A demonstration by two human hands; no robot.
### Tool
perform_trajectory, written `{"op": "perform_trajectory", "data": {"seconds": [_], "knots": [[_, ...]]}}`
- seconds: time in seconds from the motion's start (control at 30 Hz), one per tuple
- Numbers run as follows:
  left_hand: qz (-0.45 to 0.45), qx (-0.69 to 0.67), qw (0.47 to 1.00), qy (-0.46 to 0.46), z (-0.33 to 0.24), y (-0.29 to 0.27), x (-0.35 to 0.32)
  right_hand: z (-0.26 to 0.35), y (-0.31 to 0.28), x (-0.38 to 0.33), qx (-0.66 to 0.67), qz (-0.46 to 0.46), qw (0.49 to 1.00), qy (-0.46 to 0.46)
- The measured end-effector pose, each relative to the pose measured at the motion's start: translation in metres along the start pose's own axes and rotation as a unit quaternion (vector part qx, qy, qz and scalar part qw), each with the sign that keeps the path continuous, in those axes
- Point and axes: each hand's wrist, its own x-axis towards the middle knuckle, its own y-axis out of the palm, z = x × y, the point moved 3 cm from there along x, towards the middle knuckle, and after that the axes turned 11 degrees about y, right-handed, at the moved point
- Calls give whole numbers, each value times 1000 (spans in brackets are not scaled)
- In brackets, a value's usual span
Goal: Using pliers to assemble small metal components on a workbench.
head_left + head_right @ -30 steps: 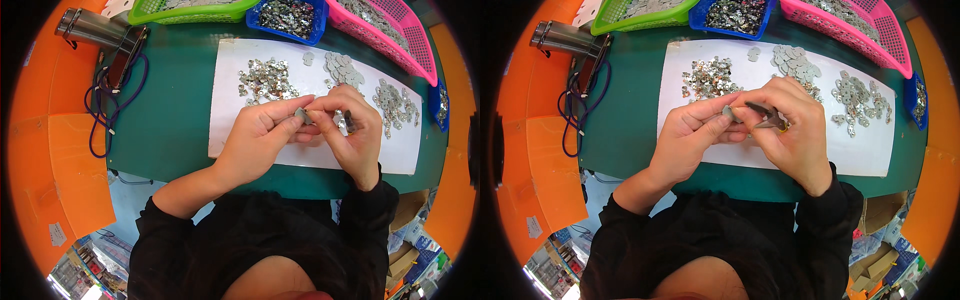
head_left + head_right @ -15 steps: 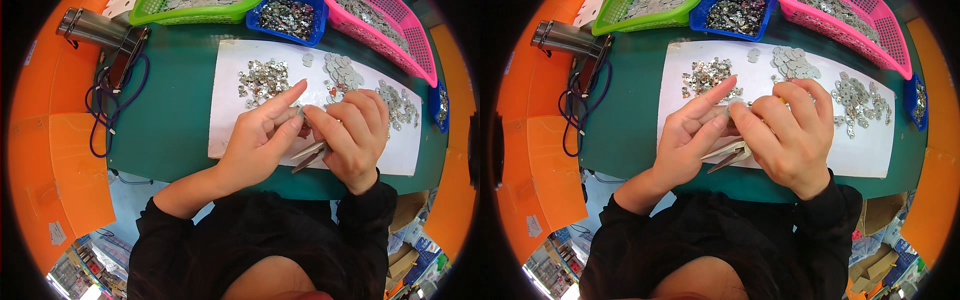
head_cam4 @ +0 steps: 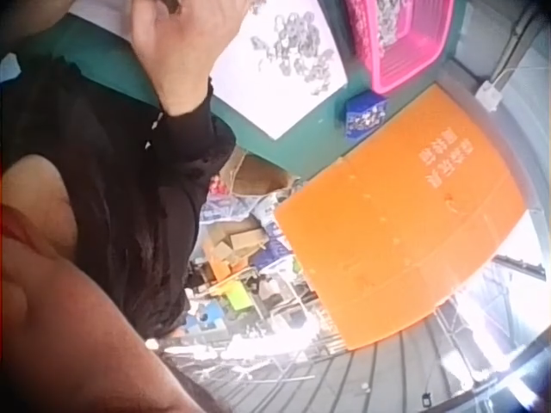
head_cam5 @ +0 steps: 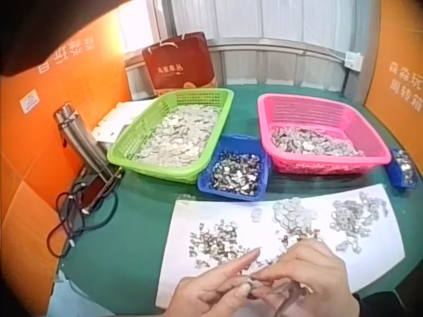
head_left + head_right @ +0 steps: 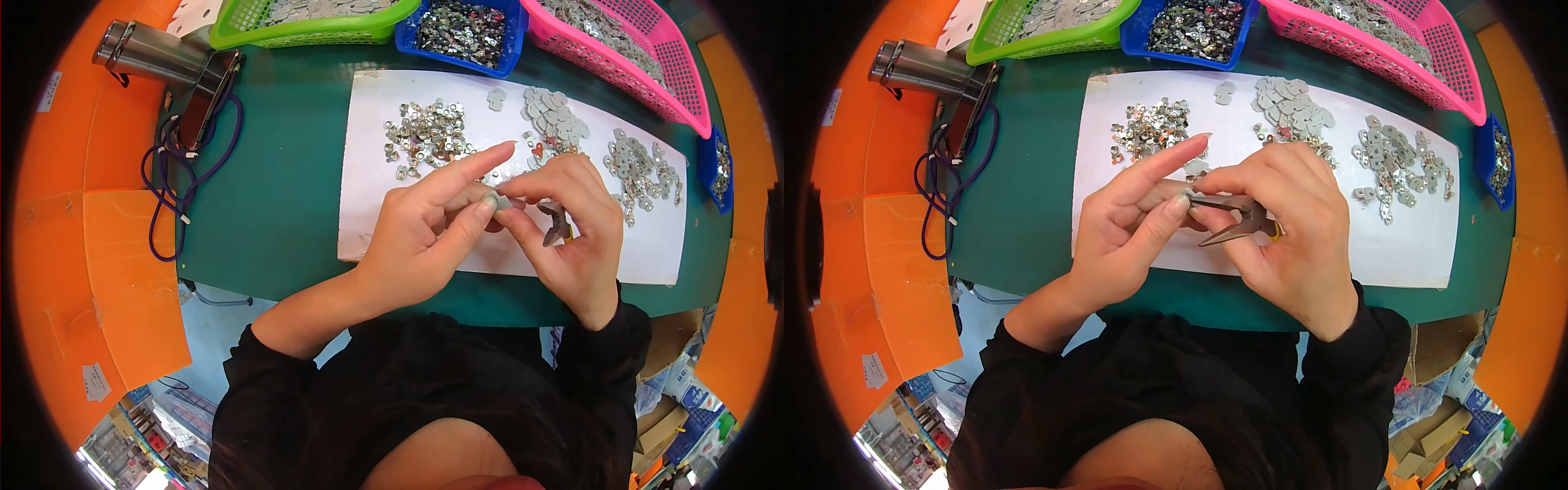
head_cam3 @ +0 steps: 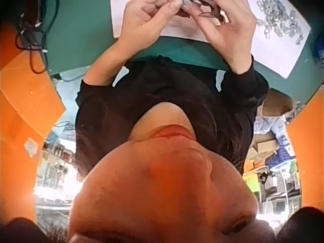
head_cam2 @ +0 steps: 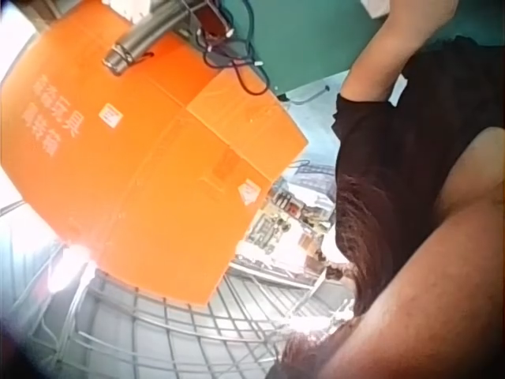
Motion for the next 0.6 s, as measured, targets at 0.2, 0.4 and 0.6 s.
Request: {"op": "perform_trajectory", "data": {"seconds": [0.2, 0.4, 0.6], "knots": [[-105, -203, 969, -89, 12, 1, -3, -1, 7, -2, 39, -51, 998, 19], [-182, -286, 932, -131, 18, -2, -5, 3, 20, -5, -72, -154, 981, -95], [-180, -81, 980, 9, 5, -7, -2, 13, -8, -7, -83, 30, 994, 67]]}}
